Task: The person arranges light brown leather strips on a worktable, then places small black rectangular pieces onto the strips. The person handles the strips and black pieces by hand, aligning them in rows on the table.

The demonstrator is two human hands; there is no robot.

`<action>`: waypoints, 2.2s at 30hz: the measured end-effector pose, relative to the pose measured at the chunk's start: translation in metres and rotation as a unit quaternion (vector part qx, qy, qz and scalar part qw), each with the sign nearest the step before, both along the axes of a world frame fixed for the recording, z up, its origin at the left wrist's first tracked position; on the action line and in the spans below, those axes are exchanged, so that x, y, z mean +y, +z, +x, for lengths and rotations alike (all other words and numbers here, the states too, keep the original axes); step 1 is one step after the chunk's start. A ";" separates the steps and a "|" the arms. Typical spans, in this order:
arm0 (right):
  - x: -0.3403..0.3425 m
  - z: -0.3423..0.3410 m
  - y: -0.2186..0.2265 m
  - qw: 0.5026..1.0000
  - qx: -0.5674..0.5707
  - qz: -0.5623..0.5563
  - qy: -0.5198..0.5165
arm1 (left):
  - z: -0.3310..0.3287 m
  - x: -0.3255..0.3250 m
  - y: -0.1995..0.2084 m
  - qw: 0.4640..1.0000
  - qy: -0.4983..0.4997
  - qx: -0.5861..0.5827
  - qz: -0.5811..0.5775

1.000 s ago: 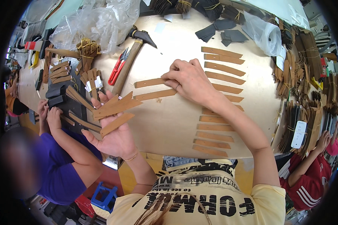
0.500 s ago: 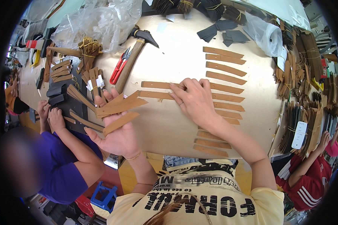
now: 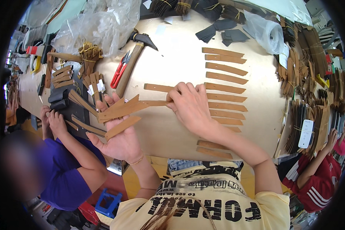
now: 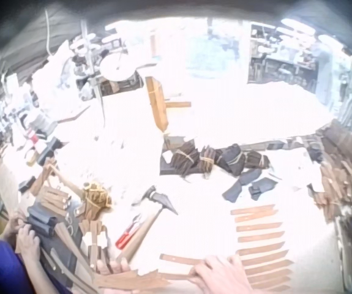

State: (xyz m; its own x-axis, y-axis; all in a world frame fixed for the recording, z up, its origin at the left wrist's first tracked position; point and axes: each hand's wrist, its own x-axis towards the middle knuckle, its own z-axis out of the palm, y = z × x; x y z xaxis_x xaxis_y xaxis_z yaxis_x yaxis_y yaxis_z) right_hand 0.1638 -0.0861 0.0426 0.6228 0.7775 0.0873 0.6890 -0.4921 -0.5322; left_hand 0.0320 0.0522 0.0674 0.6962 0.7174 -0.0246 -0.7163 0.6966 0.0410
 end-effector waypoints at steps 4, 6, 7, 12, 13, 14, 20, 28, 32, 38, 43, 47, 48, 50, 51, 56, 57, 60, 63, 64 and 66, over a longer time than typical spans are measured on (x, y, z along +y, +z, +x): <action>0.005 0.012 0.015 0.992 0.102 -0.042 0.058 | 0.000 -0.001 0.001 1.000 -0.005 -0.008 -0.004; 0.006 0.021 0.022 0.993 0.098 0.013 0.064 | -0.002 -0.001 0.001 1.000 0.001 -0.004 0.003; 0.006 0.027 0.025 0.992 0.095 0.043 0.069 | -0.003 -0.001 0.001 1.000 0.001 -0.008 0.002; 0.010 0.074 0.020 0.982 0.186 0.000 -0.022 | -0.004 0.001 0.000 1.000 0.001 -0.002 0.009; 0.013 0.080 0.015 0.983 0.179 -0.002 -0.030 | -0.004 0.001 0.000 1.000 0.000 0.000 0.013; 0.013 0.083 0.011 0.983 0.176 -0.031 -0.051 | -0.004 0.001 -0.001 1.000 0.001 0.006 0.018; 0.008 0.081 -0.002 0.995 0.104 -0.004 0.001 | -0.003 0.001 -0.001 1.000 0.000 -0.002 -0.002; 0.010 0.060 -0.006 0.996 0.074 0.017 0.037 | 0.013 -0.005 0.002 0.999 -0.017 -0.004 -0.050; 0.014 0.061 -0.001 0.984 0.134 0.113 -0.001 | 0.021 -0.013 0.000 0.996 -0.032 0.000 -0.081; 0.008 0.048 0.035 0.972 0.120 0.191 0.070 | 0.030 -0.020 -0.003 0.995 -0.058 0.001 -0.085; 0.015 0.029 0.038 0.982 0.090 0.136 0.098 | 0.030 -0.027 -0.007 0.998 -0.045 0.023 -0.040; 0.008 0.016 0.040 0.982 0.060 0.146 0.106 | 0.020 -0.019 -0.013 0.998 -0.030 0.039 -0.029; 0.004 0.013 0.040 0.980 0.099 0.135 0.105 | 0.017 -0.013 -0.016 1.000 -0.023 0.014 -0.012; -0.006 0.010 0.036 0.973 0.180 0.100 0.105 | 0.009 -0.001 -0.018 1.000 0.012 0.010 0.000; -0.009 0.010 0.031 0.977 0.170 0.094 0.090 | 0.003 0.004 -0.017 0.999 0.041 0.032 -0.005; -0.011 0.006 -0.001 0.998 0.036 0.032 0.032 | -0.013 0.023 -0.011 0.993 0.098 0.048 0.044; -0.012 0.004 -0.003 0.999 0.009 0.036 0.029 | -0.012 0.022 -0.010 0.993 0.097 0.044 0.043; -0.012 0.002 -0.004 0.998 -0.048 0.041 0.011 | -0.008 0.020 -0.007 0.995 0.087 0.036 0.036; -0.014 0.009 0.000 0.996 -0.092 0.016 0.010 | -0.004 0.013 -0.005 0.997 0.064 0.026 0.023; -0.014 0.013 -0.001 0.993 -0.120 -0.004 0.018 | -0.003 0.011 -0.005 0.998 0.055 0.018 0.018; -0.013 0.014 -0.003 0.988 -0.149 -0.037 0.033 | -0.001 0.007 -0.005 0.999 0.043 0.020 0.013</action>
State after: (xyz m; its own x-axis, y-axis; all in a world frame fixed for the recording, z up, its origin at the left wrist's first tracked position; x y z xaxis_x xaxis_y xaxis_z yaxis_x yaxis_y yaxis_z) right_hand 0.1781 -0.0994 0.0394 0.5255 0.8271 0.1996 0.8414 -0.4705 -0.2657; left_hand 0.0308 0.0590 0.0621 0.6303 0.7757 -0.0318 -0.7713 0.6303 0.0884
